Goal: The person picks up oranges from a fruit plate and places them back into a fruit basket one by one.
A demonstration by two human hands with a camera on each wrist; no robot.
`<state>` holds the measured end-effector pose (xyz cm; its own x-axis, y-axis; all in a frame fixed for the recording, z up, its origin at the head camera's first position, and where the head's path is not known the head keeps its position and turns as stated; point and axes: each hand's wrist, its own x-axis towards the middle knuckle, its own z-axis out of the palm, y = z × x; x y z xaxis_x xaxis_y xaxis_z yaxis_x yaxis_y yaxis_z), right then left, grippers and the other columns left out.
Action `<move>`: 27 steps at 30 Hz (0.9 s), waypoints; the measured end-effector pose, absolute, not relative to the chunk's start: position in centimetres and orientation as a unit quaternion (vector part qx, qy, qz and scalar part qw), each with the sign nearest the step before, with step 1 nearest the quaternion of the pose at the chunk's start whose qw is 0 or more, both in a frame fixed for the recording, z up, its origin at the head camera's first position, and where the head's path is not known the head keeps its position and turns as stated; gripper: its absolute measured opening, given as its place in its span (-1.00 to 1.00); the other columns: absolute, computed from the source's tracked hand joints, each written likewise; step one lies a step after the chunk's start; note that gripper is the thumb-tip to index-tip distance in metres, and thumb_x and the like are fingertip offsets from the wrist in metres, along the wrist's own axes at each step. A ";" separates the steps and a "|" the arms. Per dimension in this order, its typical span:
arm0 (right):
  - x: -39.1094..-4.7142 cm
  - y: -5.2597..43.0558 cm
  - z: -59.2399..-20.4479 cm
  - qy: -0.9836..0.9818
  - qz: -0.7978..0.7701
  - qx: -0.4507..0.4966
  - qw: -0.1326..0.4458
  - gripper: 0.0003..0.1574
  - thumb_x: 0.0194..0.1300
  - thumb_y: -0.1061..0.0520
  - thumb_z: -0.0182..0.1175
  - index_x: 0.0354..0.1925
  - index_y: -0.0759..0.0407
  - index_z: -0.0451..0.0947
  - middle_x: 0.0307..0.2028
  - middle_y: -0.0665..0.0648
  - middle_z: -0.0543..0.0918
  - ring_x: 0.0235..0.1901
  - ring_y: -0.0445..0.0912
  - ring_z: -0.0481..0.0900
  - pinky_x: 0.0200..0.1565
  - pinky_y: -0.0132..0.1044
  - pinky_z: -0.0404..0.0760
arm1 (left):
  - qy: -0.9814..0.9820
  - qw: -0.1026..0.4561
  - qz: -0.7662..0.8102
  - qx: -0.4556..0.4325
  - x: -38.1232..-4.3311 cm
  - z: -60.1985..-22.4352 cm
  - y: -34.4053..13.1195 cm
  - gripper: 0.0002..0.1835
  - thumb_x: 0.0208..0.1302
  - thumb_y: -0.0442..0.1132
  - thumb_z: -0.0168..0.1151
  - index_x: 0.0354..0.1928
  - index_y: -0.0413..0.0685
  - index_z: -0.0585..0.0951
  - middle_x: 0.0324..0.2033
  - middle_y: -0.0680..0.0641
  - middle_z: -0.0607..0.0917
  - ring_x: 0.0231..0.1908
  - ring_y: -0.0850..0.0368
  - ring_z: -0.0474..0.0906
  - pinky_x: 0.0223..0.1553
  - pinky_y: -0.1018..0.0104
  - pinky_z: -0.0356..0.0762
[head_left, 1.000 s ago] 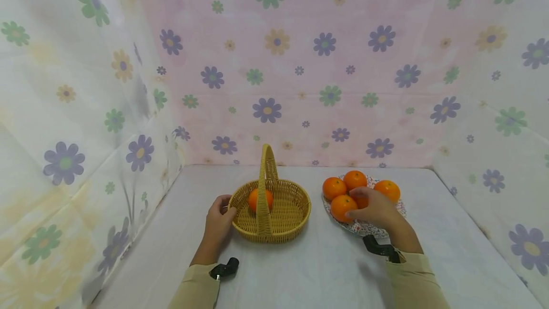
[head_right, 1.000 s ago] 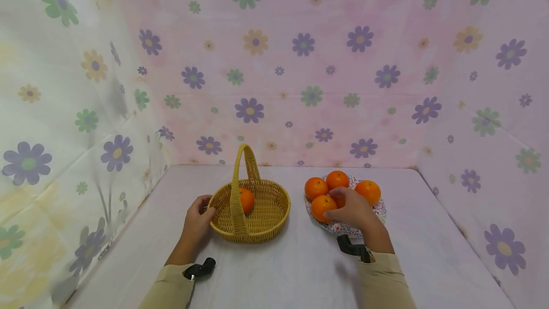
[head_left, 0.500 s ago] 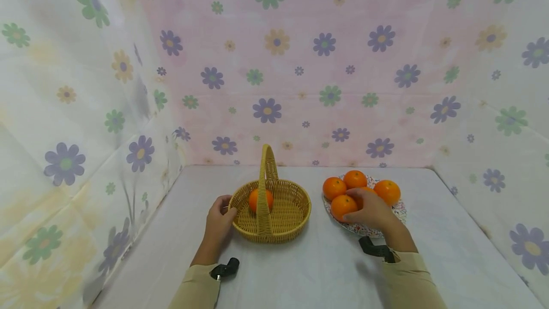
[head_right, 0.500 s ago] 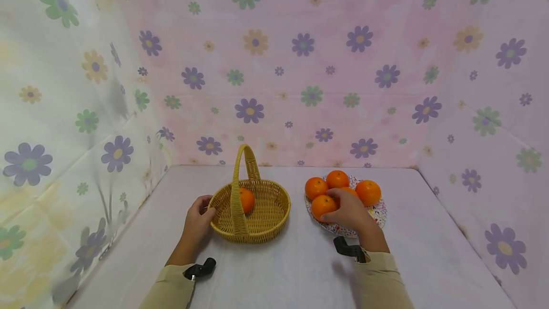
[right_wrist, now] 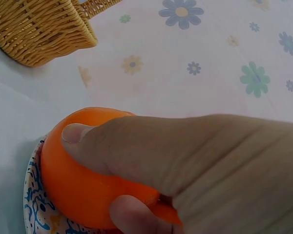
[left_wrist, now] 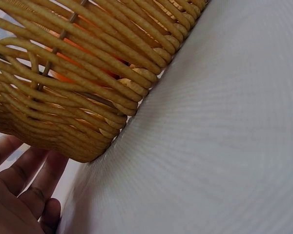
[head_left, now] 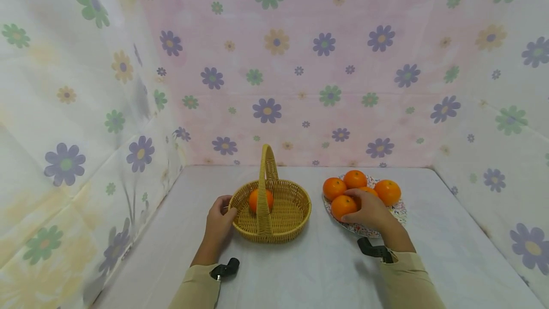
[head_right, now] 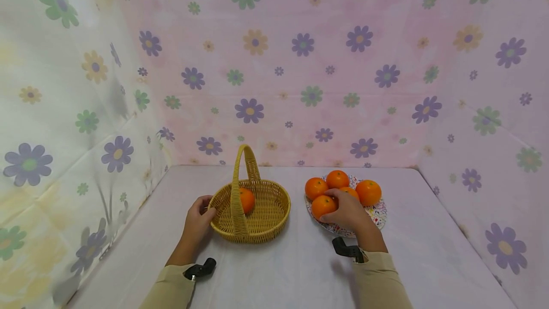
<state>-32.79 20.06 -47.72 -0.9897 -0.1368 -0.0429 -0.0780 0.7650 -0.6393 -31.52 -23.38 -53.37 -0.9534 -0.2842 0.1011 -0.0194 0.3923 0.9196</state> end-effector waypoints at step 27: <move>-32.5 20.2 -47.1 0.939 -0.332 -0.085 0.009 -0.01 -0.02 -0.17 0.62 0.34 0.01 0.50 0.21 0.16 0.63 0.12 0.13 0.56 0.22 0.30 0.53 | -0.826 0.122 -0.542 0.093 -31.5 -53.4 -23.3 -0.53 0.30 -0.18 0.18 0.26 -0.04 0.52 0.18 -0.12 0.62 0.11 -0.05 0.59 0.16 0.06 0.60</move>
